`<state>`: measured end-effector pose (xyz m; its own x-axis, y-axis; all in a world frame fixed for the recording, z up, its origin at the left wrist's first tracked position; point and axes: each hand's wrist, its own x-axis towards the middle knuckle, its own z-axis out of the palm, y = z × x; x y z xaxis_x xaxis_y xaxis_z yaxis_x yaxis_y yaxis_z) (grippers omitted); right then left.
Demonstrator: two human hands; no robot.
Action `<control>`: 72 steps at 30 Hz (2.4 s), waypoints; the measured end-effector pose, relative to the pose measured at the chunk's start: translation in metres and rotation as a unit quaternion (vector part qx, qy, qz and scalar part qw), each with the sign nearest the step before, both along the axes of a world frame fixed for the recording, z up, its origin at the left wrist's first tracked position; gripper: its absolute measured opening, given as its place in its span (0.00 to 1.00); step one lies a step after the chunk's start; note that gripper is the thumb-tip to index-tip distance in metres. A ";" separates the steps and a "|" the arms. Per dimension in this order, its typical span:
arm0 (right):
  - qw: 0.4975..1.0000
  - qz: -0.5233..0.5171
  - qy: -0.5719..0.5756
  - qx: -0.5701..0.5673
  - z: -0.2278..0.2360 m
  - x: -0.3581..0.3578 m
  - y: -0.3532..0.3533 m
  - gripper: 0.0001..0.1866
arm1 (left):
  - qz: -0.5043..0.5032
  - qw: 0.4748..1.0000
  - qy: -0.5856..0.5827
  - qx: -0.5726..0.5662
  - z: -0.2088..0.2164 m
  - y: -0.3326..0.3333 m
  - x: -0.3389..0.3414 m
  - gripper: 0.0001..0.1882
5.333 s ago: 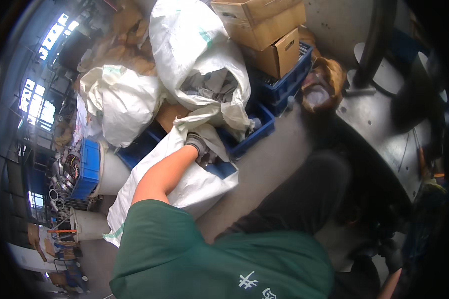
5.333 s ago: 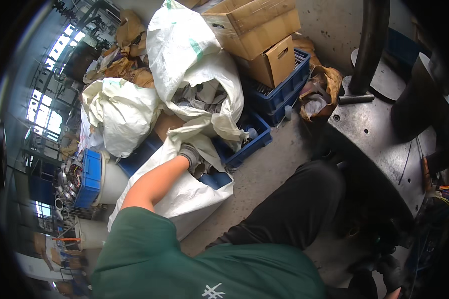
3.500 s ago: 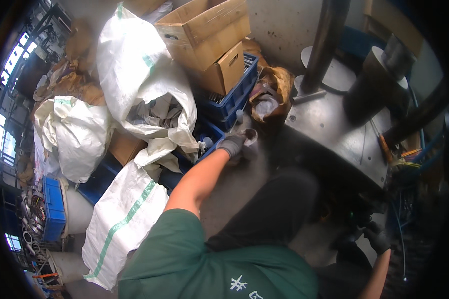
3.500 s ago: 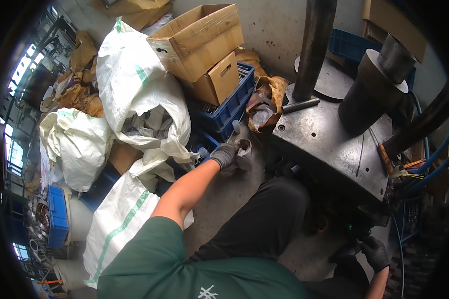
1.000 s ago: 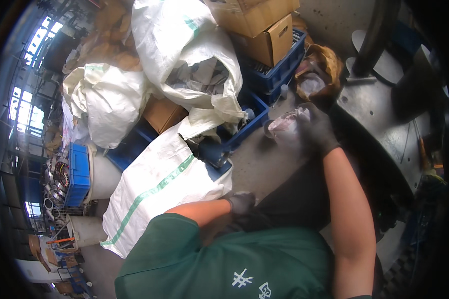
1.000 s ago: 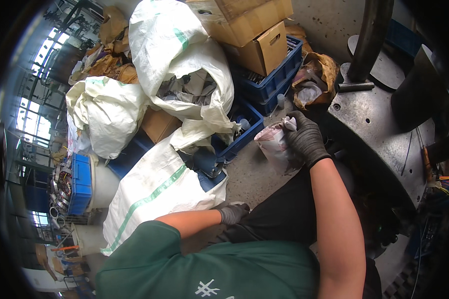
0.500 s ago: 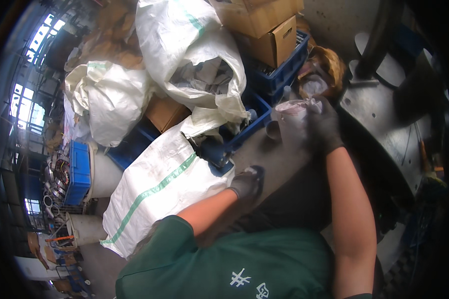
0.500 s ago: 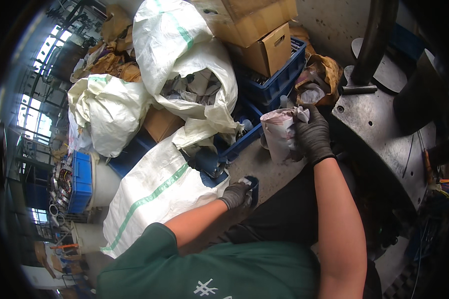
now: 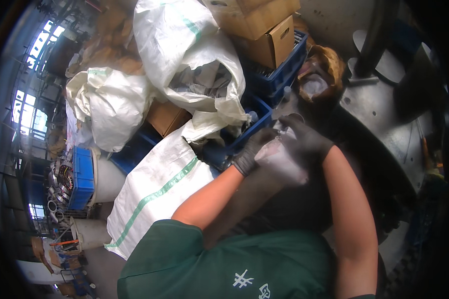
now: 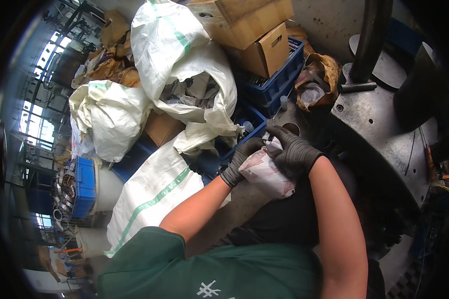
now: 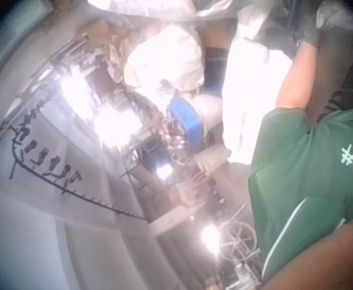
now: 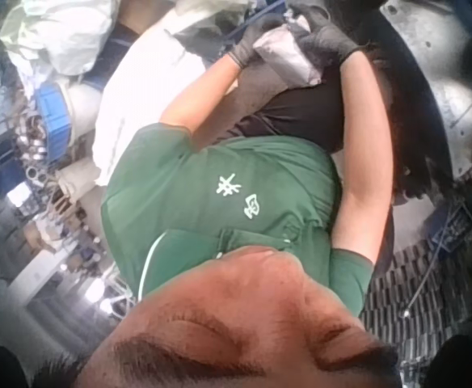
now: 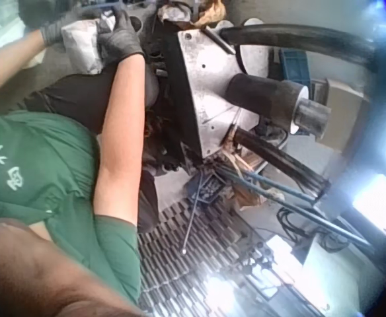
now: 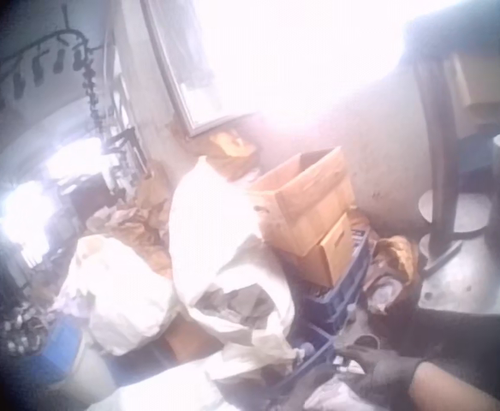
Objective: The person places a stator core into a press, retrieves a cylindrical component, and then uses a screwdriver to align the internal wiring of the stator.
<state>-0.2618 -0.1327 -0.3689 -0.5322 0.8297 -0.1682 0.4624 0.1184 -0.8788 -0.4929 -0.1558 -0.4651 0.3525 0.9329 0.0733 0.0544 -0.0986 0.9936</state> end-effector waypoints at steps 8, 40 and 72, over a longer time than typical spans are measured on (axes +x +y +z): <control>0.970 -0.224 0.033 0.091 0.009 -0.014 0.016 0.16 | 0.048 0.873 0.484 0.042 -0.050 0.003 -0.083 0.21; 0.938 -0.313 0.125 0.079 -0.007 -0.002 0.019 0.12 | 0.009 0.832 0.483 -0.272 -0.135 -0.056 -0.068 0.28; 0.987 -0.143 0.025 0.070 -0.008 -0.008 0.012 0.20 | -0.104 0.789 0.577 -0.182 0.018 0.006 -0.120 0.22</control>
<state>-0.2698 -0.1211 -0.3766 -0.2782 0.9603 -0.0216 0.4508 0.1107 -0.8857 -0.6129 -0.1494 -0.4471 0.1372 0.7318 -0.6676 0.9643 0.0555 0.2591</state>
